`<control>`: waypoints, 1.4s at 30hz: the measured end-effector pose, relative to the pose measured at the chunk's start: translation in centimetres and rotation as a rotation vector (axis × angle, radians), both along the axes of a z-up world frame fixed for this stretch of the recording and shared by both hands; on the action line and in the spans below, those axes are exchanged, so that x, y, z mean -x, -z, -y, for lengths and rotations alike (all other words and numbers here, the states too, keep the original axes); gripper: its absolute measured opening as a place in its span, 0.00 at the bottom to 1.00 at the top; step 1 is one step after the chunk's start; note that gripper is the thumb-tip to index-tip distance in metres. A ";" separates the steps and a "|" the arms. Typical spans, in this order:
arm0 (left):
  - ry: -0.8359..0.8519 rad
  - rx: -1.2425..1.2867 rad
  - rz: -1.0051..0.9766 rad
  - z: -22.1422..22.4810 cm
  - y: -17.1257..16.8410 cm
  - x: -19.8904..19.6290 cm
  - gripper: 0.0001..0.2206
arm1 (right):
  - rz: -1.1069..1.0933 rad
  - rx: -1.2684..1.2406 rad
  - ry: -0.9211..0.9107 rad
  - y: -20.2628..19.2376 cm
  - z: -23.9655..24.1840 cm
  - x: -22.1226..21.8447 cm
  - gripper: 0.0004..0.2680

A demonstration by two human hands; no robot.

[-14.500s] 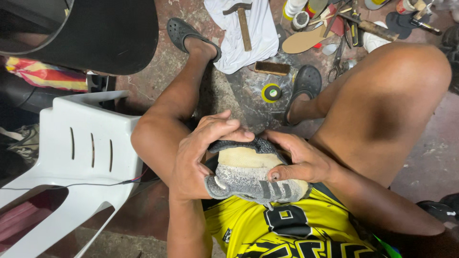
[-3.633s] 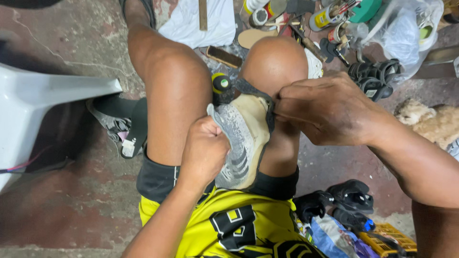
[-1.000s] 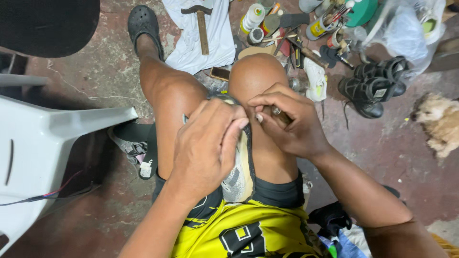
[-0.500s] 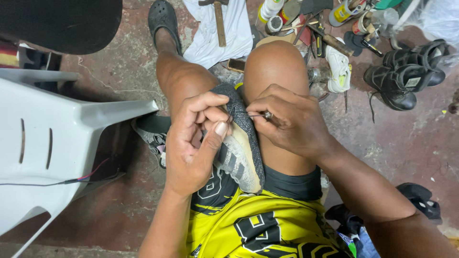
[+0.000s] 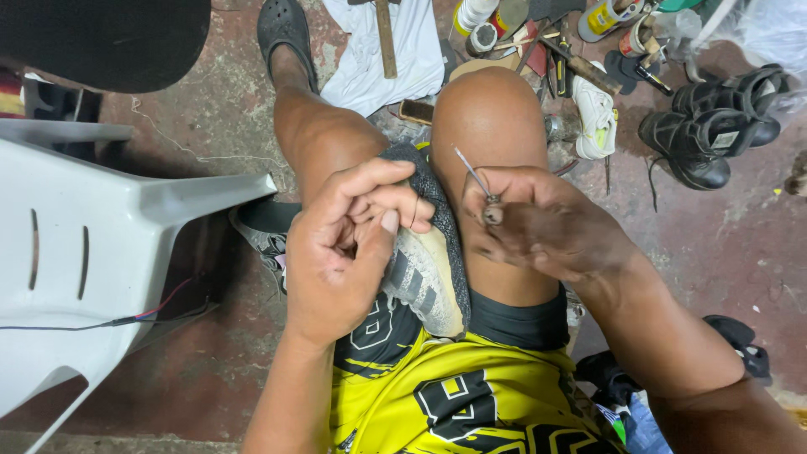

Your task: The person sews the edge of a shoe sole using a needle and thread and applies liquid adhesive to the sole from a white bottle.

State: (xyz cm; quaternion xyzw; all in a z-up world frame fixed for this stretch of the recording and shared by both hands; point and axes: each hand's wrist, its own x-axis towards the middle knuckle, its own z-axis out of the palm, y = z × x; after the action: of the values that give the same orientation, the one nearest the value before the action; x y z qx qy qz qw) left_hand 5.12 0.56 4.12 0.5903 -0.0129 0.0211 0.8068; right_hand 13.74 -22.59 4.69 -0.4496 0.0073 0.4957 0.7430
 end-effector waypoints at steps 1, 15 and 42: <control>-0.005 -0.035 -0.002 0.1 -0.1 -0.1 0.17 | -0.026 -0.083 0.038 -0.3 0.1 0.1 0.02; -0.107 0.005 -0.085 0.3 0.6 -0.1 0.14 | 1.491 0.769 -0.001 -0.6 -3.1 1.5 0.05; -0.004 -0.737 0.103 0.7 -4.6 -2.0 0.19 | 0.187 -0.296 0.028 -2.3 0.9 0.3 0.04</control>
State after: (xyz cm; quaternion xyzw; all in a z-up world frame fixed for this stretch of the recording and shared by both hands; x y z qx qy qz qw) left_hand 7.10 -0.14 8.71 0.8393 -0.0591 0.0461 0.5385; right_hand 13.42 -23.49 6.99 -0.3793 -0.1288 0.4370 0.8053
